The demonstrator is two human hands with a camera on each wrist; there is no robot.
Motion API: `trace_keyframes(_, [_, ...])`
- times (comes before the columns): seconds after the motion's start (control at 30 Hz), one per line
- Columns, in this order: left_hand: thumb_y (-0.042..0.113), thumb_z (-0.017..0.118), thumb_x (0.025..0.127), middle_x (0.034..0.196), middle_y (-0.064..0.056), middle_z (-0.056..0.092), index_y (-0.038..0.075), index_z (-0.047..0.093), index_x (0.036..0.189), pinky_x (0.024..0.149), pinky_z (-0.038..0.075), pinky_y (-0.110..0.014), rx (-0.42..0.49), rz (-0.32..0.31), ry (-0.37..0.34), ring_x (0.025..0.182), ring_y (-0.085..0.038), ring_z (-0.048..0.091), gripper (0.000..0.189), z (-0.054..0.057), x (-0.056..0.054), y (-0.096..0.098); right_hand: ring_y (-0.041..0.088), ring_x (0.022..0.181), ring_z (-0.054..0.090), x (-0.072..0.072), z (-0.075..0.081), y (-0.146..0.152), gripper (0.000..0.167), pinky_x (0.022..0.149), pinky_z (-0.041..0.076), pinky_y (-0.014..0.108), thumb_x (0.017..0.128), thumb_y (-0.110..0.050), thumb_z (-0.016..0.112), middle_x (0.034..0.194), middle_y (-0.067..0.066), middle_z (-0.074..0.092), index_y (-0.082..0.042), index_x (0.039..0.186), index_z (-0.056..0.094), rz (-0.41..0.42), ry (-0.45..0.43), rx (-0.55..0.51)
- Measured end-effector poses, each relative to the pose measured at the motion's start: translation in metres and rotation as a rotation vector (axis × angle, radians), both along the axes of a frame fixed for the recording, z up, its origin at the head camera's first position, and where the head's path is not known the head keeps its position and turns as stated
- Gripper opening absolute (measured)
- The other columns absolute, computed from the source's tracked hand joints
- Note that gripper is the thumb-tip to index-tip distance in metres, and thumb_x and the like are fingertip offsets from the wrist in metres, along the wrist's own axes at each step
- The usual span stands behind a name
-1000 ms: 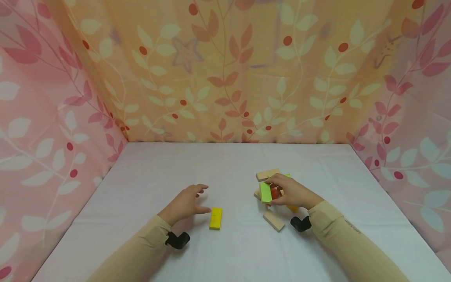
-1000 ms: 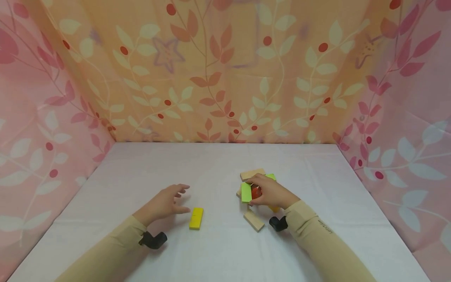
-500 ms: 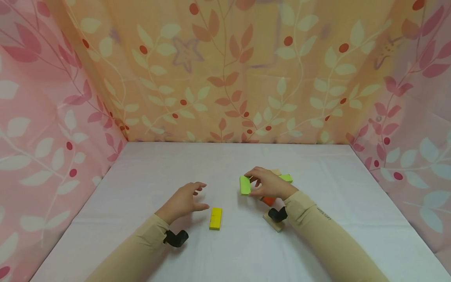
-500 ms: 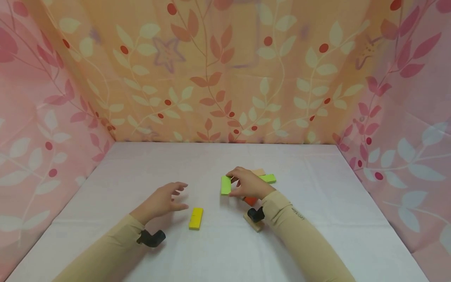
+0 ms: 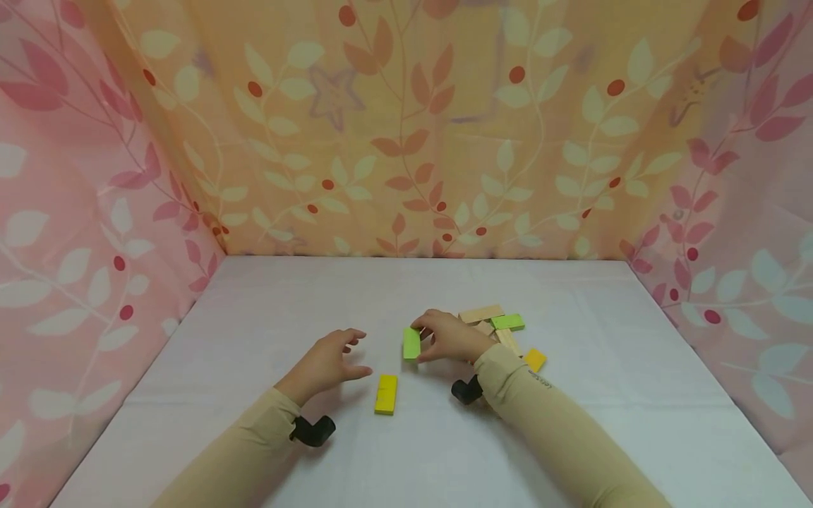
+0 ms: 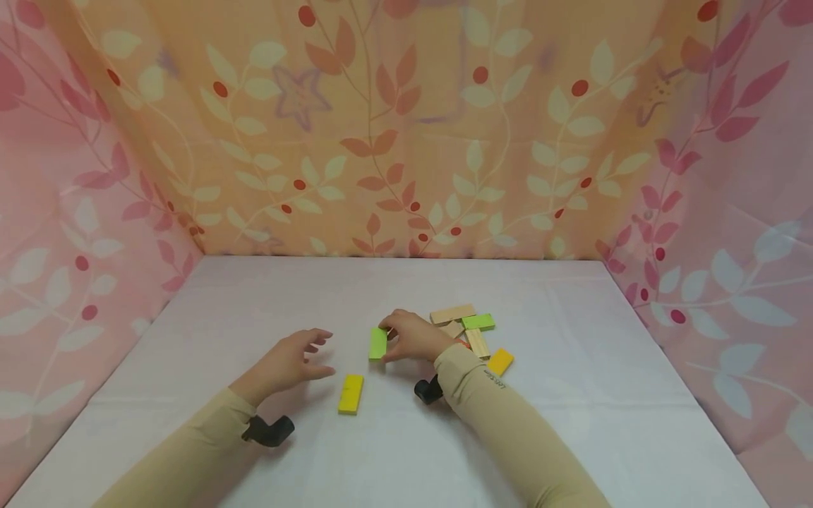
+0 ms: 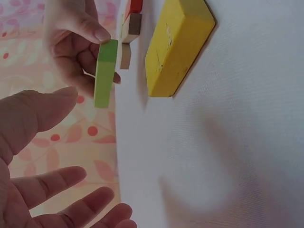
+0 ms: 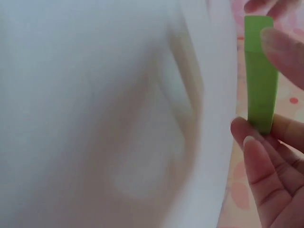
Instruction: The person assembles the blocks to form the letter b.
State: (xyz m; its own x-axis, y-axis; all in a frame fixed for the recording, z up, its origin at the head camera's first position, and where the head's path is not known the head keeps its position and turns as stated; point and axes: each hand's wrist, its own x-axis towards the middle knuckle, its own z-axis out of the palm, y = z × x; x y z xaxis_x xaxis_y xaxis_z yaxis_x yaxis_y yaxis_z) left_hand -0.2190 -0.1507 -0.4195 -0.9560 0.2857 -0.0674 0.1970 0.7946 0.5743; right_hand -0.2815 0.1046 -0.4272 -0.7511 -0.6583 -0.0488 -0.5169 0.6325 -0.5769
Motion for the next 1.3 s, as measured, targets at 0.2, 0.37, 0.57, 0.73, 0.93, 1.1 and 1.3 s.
trace_keyframes(0.2, [0.030, 0.078, 0.071, 0.115, -0.011, 0.057, 0.010, 0.052, 0.125, 0.084, 0.047, -0.039, 0.001, 0.022, -0.018, 0.101, -0.025, 0.056, 0.063, -0.001, 0.001, 0.000, 0.013, 0.096, 0.056, 0.004, -0.004, -0.018, 0.057, 0.081, 0.046, 0.024, 0.069, -0.026, 0.080, 0.102, -0.001, 0.053, -0.005, 0.117, 0.057, -0.020, -0.010, 0.028])
trace_keyframes(0.37, [0.031, 0.078, 0.071, 0.115, -0.011, 0.057, 0.010, 0.053, 0.124, 0.083, 0.047, -0.039, -0.012, 0.034, -0.027, 0.101, -0.025, 0.056, 0.062, -0.001, 0.001, 0.000, 0.012, 0.093, 0.055, 0.002, -0.014, -0.028, 0.057, 0.084, 0.046, 0.024, 0.069, -0.027, 0.080, 0.100, -0.001, 0.054, -0.005, 0.116, 0.058, -0.017, -0.007, 0.045])
trace_keyframes(0.57, [0.031, 0.077, 0.071, 0.114, -0.010, 0.057, 0.011, 0.053, 0.123, 0.082, 0.048, -0.038, -0.026, 0.037, -0.041, 0.101, -0.024, 0.055, 0.061, -0.003, 0.001, 0.000, 0.011, 0.092, 0.054, 0.002, -0.018, -0.033, 0.056, 0.083, 0.045, 0.024, 0.069, -0.027, 0.080, 0.099, -0.002, 0.053, -0.006, 0.116, 0.058, -0.022, -0.003, 0.059])
trace_keyframes(0.73, [0.031, 0.077, 0.072, 0.114, -0.010, 0.058, 0.010, 0.054, 0.123, 0.083, 0.047, -0.039, -0.023, 0.037, -0.031, 0.101, -0.024, 0.055, 0.060, -0.002, 0.002, -0.001, 0.011, 0.091, 0.053, 0.003, -0.017, -0.035, 0.057, 0.083, 0.045, 0.024, 0.070, -0.029, 0.079, 0.100, -0.002, 0.054, -0.007, 0.117, 0.058, -0.016, -0.001, 0.069])
trace_keyframes(0.93, [0.032, 0.076, 0.073, 0.114, -0.010, 0.058, 0.010, 0.054, 0.123, 0.082, 0.048, -0.038, -0.033, 0.033, -0.026, 0.100, -0.024, 0.055, 0.059, -0.002, 0.002, -0.001, 0.010, 0.089, 0.051, 0.004, -0.019, -0.038, 0.057, 0.082, 0.044, 0.023, 0.069, -0.032, 0.080, 0.098, -0.003, 0.054, -0.007, 0.116, 0.059, -0.010, 0.003, 0.068])
trace_keyframes(1.1, [0.032, 0.076, 0.073, 0.114, -0.010, 0.057, 0.009, 0.054, 0.123, 0.082, 0.048, -0.039, -0.039, 0.031, -0.033, 0.100, -0.024, 0.055, 0.059, -0.002, 0.003, -0.001, 0.009, 0.087, 0.051, 0.003, -0.022, -0.040, 0.058, 0.081, 0.044, 0.022, 0.068, -0.032, 0.080, 0.097, -0.003, 0.054, -0.007, 0.117, 0.060, 0.003, 0.008, 0.064])
trace_keyframes(1.3, [0.028, 0.075, 0.074, 0.113, -0.012, 0.058, 0.006, 0.053, 0.123, 0.082, 0.047, -0.040, -0.038, 0.014, -0.019, 0.101, -0.029, 0.055, 0.058, -0.001, 0.003, -0.002, 0.009, 0.086, 0.051, 0.002, -0.022, -0.038, 0.060, 0.079, 0.043, 0.021, 0.070, -0.031, 0.079, 0.098, -0.003, 0.055, -0.006, 0.120, 0.059, 0.032, -0.008, 0.059])
